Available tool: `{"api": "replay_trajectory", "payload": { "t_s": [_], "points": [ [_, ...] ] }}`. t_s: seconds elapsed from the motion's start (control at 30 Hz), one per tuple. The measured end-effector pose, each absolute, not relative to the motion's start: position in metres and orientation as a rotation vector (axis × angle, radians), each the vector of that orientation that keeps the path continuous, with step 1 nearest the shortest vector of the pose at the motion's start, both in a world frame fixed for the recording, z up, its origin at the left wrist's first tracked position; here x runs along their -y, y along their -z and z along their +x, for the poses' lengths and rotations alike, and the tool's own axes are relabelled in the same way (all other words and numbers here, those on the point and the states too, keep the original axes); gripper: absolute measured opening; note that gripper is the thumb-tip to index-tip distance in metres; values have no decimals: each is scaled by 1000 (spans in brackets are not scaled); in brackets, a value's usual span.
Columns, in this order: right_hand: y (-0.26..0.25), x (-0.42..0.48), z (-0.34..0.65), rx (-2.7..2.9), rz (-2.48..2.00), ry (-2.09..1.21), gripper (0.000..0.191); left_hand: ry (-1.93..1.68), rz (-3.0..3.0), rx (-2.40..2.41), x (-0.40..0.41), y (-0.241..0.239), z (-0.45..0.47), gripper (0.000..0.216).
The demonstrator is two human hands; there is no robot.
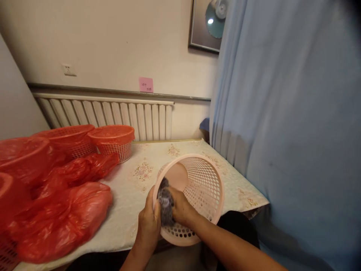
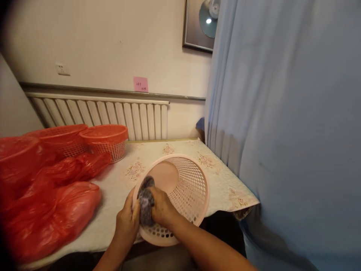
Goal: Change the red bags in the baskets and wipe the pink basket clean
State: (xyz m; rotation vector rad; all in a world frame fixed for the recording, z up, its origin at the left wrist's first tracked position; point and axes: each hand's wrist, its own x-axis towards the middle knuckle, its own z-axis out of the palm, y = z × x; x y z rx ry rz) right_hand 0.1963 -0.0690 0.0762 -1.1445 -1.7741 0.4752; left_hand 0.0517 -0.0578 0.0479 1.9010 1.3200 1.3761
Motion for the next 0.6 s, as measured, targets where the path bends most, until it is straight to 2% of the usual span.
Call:
{"api": "replay_trajectory", "payload": {
  "t_s": [0.07, 0.13, 0.2, 0.23, 0.33, 0.5, 0.6],
  "points": [
    [-58, 80, 213, 2193, -1252, -349, 37, -1361, 1895, -1328, 57, -51, 50, 52],
    [-47, 84, 234, 2477, -1409, -204, 25, -1344, 1890, -1317, 56, -56, 49, 52],
    [-47, 82, 256, 2605, -1600, -29, 12, -1338, 1899, -1298, 56, -62, 51, 52],
    [-53, 79, 265, 2622, -1685, 53, 12, -1339, 1905, -1290, 55, -65, 52, 51],
    [-88, 68, 287, 2588, -1798, 236, 16, -1347, 1919, -1275, 54, -74, 55, 50],
    [-145, 54, 305, 2338, -1578, 757, 28, -1331, 1957, -1240, 52, -84, 57, 48],
    [-138, 46, 310, 2252, -1601, 710, 36, -1337, 1946, -1257, 52, -86, 59, 47]
  ]
}}
